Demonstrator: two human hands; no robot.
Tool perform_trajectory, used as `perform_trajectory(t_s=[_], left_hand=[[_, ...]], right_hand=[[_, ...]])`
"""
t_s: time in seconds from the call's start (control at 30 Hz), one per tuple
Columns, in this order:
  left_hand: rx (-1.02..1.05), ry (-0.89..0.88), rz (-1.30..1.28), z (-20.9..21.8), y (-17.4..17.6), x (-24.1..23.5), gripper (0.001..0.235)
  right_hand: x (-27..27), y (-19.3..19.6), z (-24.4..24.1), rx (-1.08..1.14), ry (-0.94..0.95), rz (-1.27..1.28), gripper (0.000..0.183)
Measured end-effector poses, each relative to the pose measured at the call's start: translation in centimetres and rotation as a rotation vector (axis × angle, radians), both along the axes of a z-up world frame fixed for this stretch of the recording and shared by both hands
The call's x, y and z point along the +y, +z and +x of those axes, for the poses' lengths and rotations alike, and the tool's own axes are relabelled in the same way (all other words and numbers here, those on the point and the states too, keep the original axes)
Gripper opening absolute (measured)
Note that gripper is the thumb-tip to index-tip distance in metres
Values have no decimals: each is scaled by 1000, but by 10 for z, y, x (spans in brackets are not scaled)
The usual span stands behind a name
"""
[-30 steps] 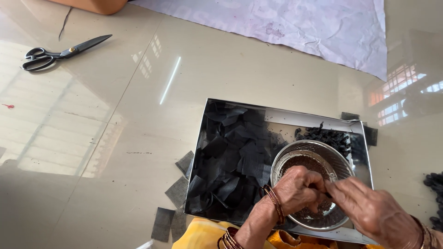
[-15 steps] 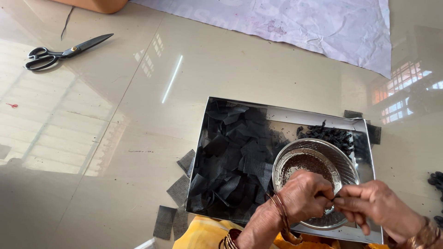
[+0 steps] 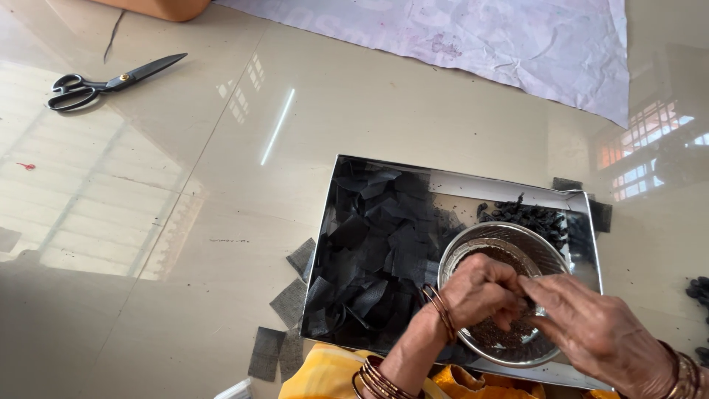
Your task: Rolling a brown filling substance into small black cloth scraps to create individual bundles.
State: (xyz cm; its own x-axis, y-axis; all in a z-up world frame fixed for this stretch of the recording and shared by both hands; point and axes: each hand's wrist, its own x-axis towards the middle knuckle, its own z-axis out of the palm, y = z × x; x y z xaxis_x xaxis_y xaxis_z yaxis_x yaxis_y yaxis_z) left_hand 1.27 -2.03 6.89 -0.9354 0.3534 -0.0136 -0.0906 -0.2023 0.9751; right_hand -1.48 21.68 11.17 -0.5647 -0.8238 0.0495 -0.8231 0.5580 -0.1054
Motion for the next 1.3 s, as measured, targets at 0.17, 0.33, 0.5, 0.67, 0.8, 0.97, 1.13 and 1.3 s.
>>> perform_trajectory(t_s=[0.17,0.33,0.5,0.67,0.8,0.97,1.13,1.3], left_hand=[[-141,-79,132,-5,-3,-6,6],[-191,-146,249,-7,-7,-5,7],[-167,-156,188,-4,-1,-4,9],[214,69,-114,12,24,8,8],[603,327,-451,24,45,12,7],[550,328,-374,22,32,12,4],[67,85,-180,10,26,6,8],[-236,17,459,0,5,-2,5]], right_hand=[[-18,31,7,10,70,94,81],[-6,28,6,-7,104,142,85],[9,3,4,70,124,-25,56],[10,-4,-19,-617,-546,-95,18],[26,-13,-36,-1427,-980,-489,36],[6,-5,-26,-1286,-992,-473,31],[-21,22,-7,-717,-884,-236,22],[-21,34,0,-152,-100,-282,31]])
